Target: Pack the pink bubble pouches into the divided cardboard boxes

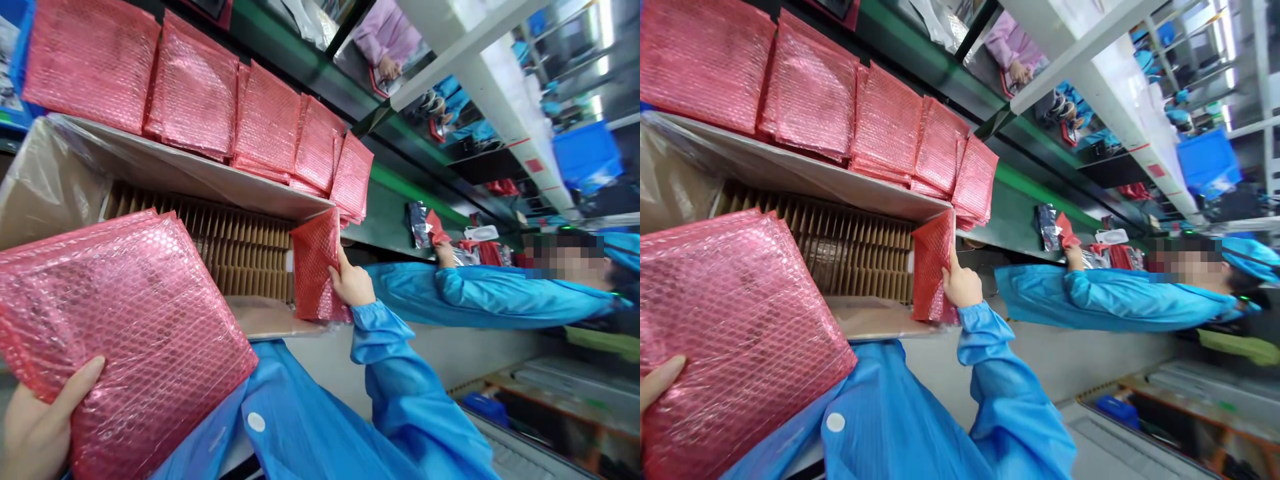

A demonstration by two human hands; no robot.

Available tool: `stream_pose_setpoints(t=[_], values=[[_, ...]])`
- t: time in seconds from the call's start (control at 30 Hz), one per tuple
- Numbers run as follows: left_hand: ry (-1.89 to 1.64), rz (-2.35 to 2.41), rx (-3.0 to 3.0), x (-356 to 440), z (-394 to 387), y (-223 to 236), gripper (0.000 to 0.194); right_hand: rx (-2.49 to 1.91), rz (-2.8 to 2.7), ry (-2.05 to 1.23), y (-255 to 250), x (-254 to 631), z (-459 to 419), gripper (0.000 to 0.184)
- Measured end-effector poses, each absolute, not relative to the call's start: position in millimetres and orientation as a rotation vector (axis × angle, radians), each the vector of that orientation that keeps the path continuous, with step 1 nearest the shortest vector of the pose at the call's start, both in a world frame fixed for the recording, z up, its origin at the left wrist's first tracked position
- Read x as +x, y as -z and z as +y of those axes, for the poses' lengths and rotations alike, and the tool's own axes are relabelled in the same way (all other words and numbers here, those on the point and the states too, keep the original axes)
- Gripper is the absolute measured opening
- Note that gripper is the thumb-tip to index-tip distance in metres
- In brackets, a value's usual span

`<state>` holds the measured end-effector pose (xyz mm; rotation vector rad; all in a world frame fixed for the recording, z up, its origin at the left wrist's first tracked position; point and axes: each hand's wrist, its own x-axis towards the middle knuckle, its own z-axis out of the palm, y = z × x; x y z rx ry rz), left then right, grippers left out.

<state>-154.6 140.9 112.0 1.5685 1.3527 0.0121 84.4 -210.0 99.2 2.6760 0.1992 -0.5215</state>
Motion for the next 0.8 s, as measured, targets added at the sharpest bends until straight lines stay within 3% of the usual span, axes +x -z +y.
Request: stream_pose_setpoints(t=[0.17, 0.47, 0.67, 0.8], values=[[-0.001, 1.333, 1.582, -156, 144, -110, 0.031, 2.657, 0.243, 0.619, -80, 110, -197, 0.07], [0.037, 1.389, 1.603, -152, 143, -113, 0.039, 2.662, 0.235, 0.842, 23, 109, -165, 0.071], [-0.024, 1.39, 1.421, -159, 143, -104, 0.052, 2.604, 0.28, 1.013, 10, 109, -179, 0.089], [-0.049, 1.3, 1.368, -167, 143, -99, 0.069, 2.558, 0.245, 1.083, 17, 121, -170, 0.087]])
